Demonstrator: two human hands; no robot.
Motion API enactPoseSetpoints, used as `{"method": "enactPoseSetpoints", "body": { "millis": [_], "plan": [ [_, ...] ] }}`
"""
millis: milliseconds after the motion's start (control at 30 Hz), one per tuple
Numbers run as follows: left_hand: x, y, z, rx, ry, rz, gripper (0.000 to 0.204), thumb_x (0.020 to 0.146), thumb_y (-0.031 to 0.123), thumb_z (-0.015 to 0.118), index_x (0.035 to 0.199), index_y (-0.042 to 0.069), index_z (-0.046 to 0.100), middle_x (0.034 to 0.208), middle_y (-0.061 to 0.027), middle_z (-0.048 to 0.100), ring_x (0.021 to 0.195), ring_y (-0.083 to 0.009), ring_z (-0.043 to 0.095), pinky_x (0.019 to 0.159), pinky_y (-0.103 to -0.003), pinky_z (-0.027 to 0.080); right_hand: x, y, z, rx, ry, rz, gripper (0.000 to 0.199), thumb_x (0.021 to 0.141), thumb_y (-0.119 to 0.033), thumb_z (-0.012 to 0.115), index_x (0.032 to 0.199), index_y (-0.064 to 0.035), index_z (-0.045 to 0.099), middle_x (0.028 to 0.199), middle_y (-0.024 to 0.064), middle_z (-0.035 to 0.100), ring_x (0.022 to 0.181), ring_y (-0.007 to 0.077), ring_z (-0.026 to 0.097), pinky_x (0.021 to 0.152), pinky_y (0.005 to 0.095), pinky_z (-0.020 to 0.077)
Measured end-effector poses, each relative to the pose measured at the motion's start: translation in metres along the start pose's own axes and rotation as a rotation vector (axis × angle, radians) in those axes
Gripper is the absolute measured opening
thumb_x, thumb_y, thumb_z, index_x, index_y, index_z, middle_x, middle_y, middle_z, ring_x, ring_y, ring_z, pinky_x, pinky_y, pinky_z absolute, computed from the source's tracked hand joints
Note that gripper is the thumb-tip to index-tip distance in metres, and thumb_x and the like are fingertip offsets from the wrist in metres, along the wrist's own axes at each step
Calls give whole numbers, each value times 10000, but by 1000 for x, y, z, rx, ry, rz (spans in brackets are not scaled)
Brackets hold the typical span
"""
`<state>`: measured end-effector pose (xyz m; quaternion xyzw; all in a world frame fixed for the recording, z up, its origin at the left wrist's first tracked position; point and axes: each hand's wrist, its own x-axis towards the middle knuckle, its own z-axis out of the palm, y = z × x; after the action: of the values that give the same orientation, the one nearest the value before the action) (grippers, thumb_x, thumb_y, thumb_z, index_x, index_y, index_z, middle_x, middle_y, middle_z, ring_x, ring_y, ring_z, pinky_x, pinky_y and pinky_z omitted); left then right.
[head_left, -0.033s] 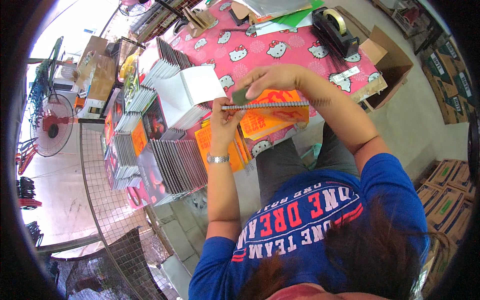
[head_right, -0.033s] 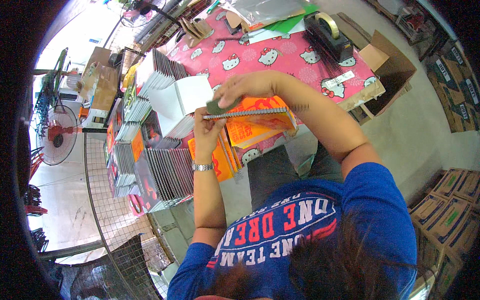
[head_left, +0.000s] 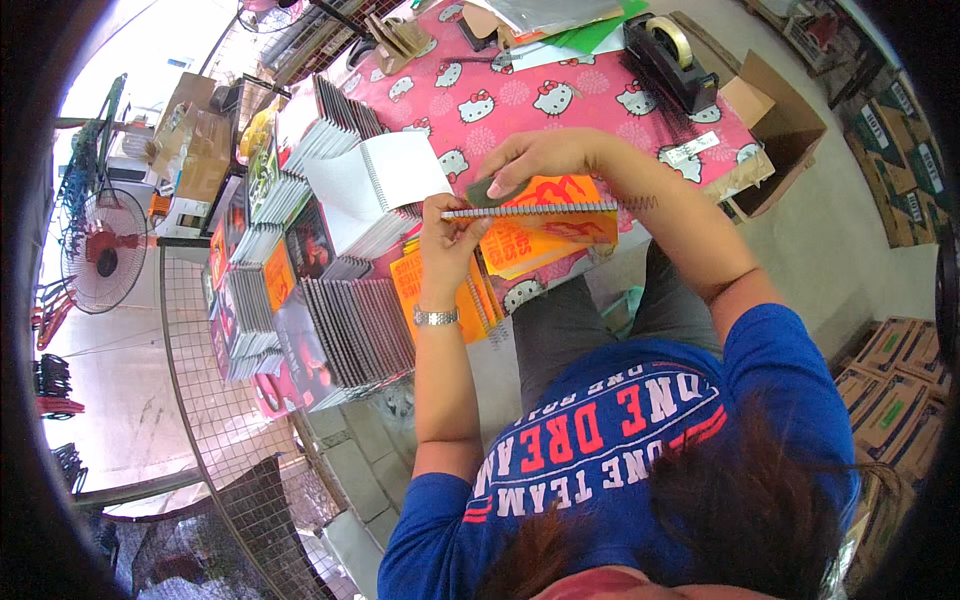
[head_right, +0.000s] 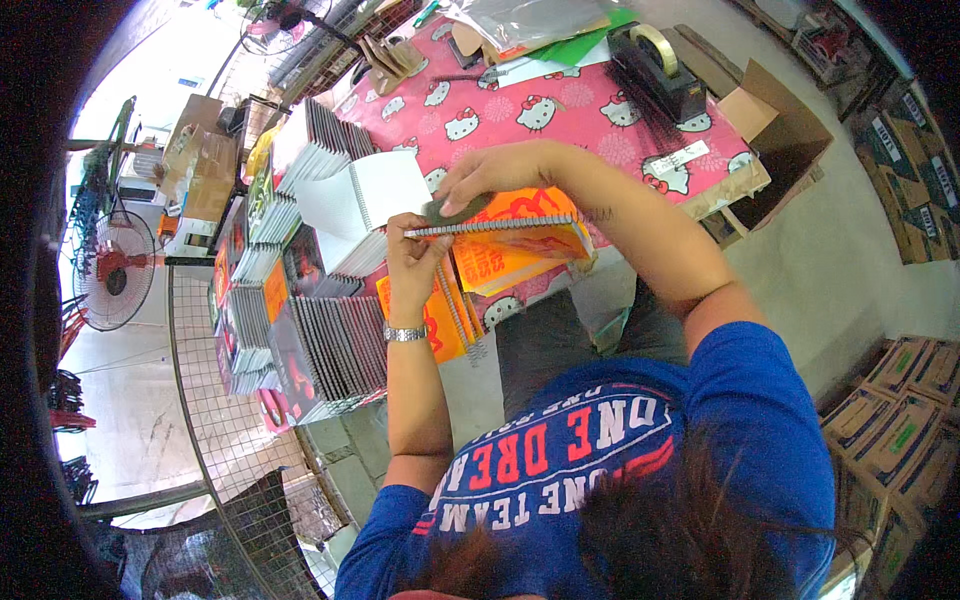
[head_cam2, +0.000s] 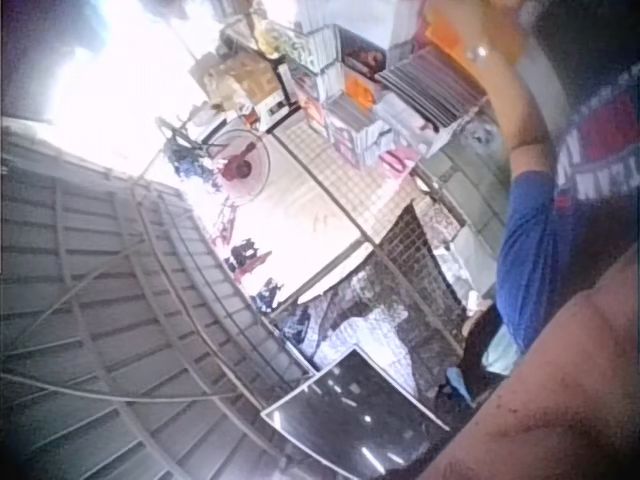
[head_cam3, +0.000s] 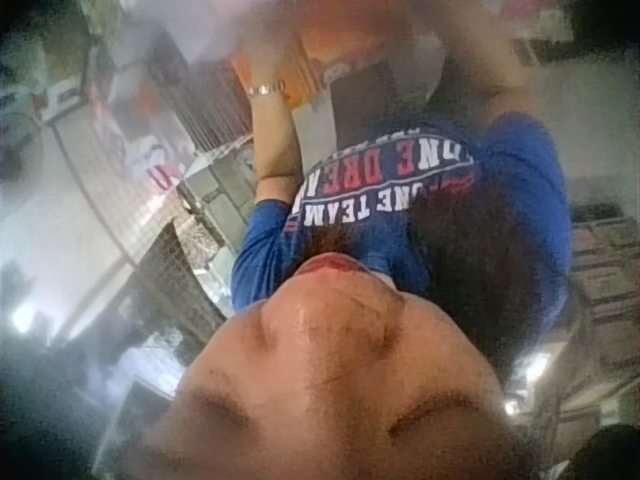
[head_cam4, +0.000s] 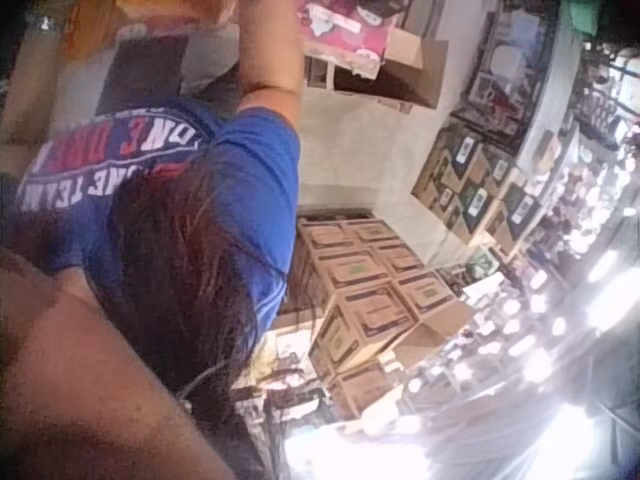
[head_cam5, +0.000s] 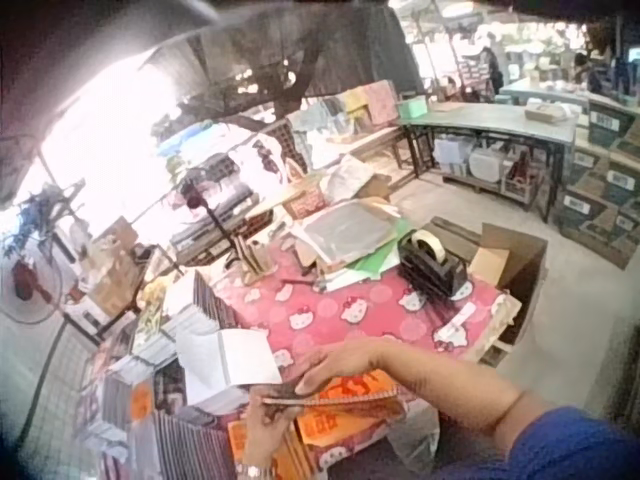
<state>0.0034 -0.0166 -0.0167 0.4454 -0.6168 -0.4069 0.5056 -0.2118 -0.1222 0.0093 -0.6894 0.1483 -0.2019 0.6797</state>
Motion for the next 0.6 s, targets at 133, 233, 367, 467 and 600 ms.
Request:
{"method": "enactPoseSetpoints", "body": {
  "millis": [133,233,367,467,600],
  "plan": [
    [-1,1,-5,69,34,29,341,847,32,715,1031,68,430,903,-13,498,736,-74,558,607,-204,460,-18,41,-45,-952,594,301,478,771,-385,717,1160,-113,659,1156,132,609,1145,272,544,967,394,437],
    [7,16,12,102,98,-57,273,892,74,675,1010,59,429,843,-18,481,669,-85,572,513,-224,465,-80,119,-98,-1116,658,443,541,786,-349,720,1255,-112,591,1255,173,558,1266,331,449,1015,419,405],
    [-16,22,3,182,211,-136,208,970,208,574,995,53,437,941,-74,553,654,-122,601,488,-240,510,-108,145,-60,-994,958,13,587,822,-427,678,1294,-102,547,1275,163,541,1187,346,510,986,432,426],
    [-27,18,4,304,272,-238,218,981,229,558,976,29,469,862,-73,552,610,-117,596,447,-253,481,-141,109,5,-1024,1006,358,549,851,-339,665,1326,-106,516,1356,183,468,1261,366,444,1021,462,383],
    [-20,30,32,550,468,104,220,990,233,540,1007,14,521,734,-60,534,558,-117,579,406,-276,439,-166,115,53,-1411,960,373,529,854,-278,662,1338,-130,509,1375,168,439,1281,385,400,1028,526,341]
  ]
}}
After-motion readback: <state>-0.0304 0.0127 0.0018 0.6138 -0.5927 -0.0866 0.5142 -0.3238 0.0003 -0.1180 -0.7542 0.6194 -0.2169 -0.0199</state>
